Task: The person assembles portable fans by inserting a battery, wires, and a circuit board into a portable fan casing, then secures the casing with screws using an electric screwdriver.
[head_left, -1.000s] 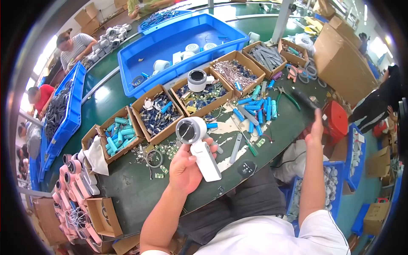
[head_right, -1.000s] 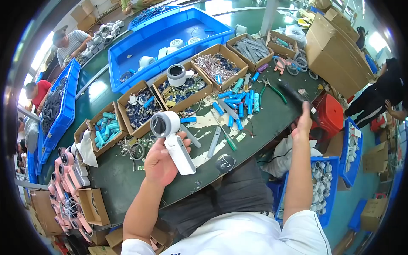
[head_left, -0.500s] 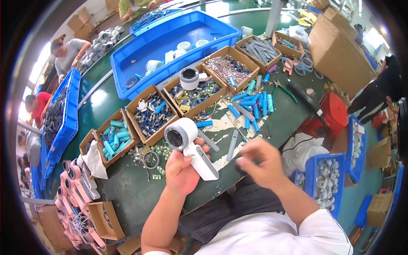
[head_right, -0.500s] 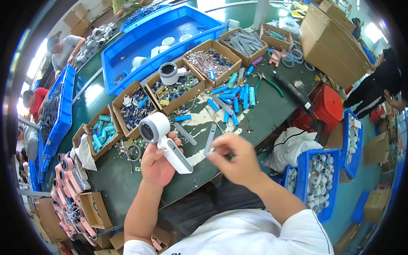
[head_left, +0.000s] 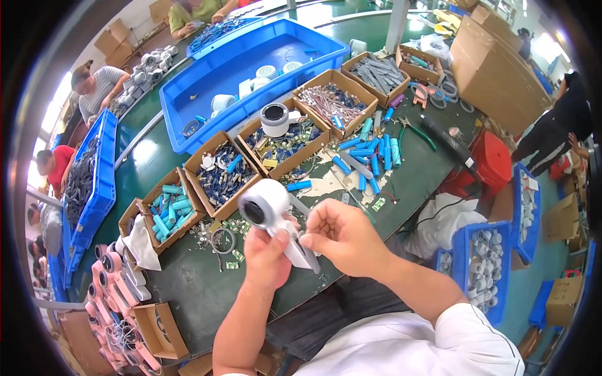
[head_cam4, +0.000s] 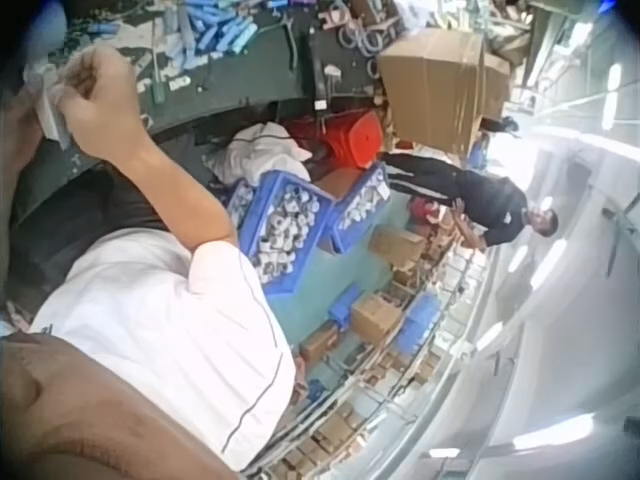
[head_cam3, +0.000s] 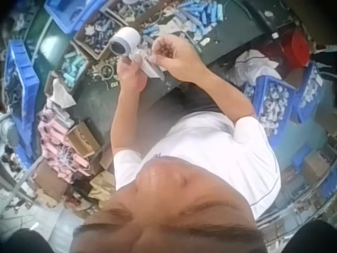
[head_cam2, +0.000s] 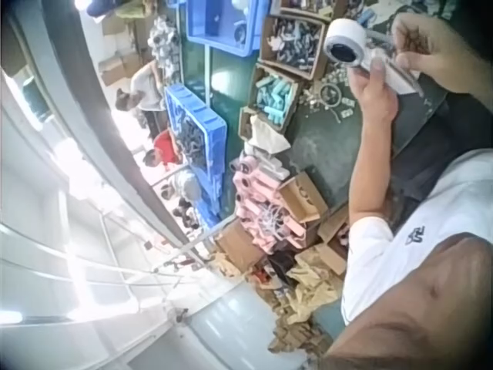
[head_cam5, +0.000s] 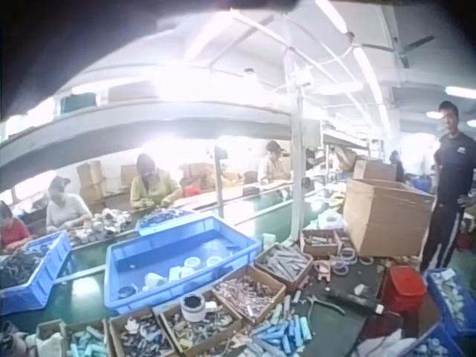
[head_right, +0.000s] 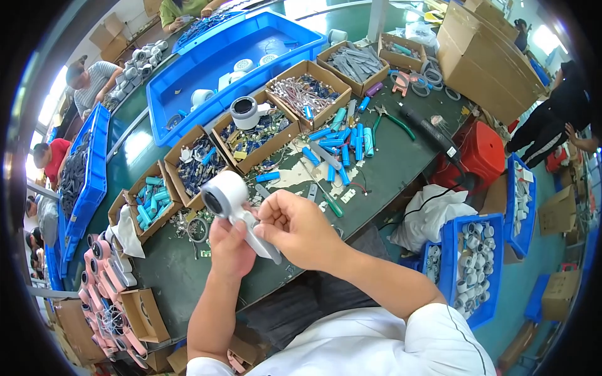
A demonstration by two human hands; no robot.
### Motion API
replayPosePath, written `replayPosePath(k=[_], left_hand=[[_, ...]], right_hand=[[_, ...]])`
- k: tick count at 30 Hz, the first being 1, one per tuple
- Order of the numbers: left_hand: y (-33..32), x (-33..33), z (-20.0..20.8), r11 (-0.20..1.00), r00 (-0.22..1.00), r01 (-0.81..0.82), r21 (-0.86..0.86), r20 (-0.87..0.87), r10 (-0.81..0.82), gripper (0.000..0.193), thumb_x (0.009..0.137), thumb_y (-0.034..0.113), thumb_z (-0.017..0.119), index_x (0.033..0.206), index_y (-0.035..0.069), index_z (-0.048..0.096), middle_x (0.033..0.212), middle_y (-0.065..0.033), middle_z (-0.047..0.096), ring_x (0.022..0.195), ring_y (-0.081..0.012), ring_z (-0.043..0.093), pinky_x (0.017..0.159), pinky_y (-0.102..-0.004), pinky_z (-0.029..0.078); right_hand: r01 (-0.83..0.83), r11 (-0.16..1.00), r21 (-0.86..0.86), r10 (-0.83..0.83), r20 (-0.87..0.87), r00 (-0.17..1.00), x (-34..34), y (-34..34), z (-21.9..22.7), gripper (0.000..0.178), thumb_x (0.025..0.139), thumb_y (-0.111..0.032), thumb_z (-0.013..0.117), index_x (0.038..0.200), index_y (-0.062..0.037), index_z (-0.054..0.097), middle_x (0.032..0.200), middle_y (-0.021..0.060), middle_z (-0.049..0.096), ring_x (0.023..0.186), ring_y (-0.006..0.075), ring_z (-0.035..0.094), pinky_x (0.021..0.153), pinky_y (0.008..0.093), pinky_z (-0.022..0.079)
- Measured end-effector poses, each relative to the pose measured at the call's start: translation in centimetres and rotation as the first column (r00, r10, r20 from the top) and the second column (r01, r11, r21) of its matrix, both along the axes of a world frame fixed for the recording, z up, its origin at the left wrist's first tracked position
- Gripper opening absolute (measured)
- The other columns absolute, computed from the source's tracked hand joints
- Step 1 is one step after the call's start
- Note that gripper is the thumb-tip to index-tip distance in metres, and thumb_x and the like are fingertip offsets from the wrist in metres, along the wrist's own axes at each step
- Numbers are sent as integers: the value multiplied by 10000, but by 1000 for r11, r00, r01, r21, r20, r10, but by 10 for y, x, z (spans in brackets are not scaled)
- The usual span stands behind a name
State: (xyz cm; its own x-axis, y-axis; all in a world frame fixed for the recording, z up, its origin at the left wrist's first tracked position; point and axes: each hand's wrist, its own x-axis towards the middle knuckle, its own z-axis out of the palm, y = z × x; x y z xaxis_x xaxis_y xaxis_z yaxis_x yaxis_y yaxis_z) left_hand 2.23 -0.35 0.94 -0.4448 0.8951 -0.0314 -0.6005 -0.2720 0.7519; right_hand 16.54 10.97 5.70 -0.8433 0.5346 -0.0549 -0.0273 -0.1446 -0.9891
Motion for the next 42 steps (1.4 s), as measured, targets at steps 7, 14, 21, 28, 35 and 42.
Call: replayPosePath(k=[7,14,21,28,35,42], left_hand=[[1,-25,-7,959,980,-18,283,196,-39,744,958,379,644,1525,38,302,1136,-46,544,909,-148,559,756,-305,522],[5,-15,3,972,978,118,204,149,-150,940,768,419,685,1511,-29,323,1536,-153,396,1445,-283,343,1199,-490,262],[0,-5,20,947,952,270,174,99,-290,1197,676,470,712,1552,-84,113,1639,-201,156,1495,-294,256,1205,-431,240],[-1,-2,17,961,962,274,21,-23,-274,1169,697,574,706,1552,-40,197,1558,-180,333,1285,-250,518,966,-323,481],[-11,-11,2,996,996,81,-37,33,-80,663,777,210,786,1330,5,484,1091,-132,628,967,-247,674,814,-392,592],[0,-5,0,998,999,32,-50,17,-31,557,793,41,773,1291,11,525,1074,-93,653,925,-221,681,786,-377,594]], right_hand=[[379,834,400,-391,-56,919,5,45,8,142,876,-24,704,1016,-10,689,872,46,658,714,96,612,633,246,500],[88,935,345,-95,4,995,-7,16,4,230,852,-89,753,1071,-50,696,996,32,644,792,86,613,657,229,478],[-188,929,-318,157,-121,980,-32,-14,-11,187,916,-32,698,1086,29,651,991,83,697,857,112,673,762,252,564],[-197,843,-501,183,-77,980,-25,-4,-5,142,892,-57,732,1003,7,670,867,32,679,724,63,613,611,207,493],[-249,894,-374,247,-54,968,-19,3,-3,142,888,-30,722,995,-13,631,901,28,657,778,81,601,669,232,492],[-121,939,-323,139,33,990,-6,14,4,148,879,-5,701,1007,-2,625,878,26,656,758,80,611,657,221,496]])
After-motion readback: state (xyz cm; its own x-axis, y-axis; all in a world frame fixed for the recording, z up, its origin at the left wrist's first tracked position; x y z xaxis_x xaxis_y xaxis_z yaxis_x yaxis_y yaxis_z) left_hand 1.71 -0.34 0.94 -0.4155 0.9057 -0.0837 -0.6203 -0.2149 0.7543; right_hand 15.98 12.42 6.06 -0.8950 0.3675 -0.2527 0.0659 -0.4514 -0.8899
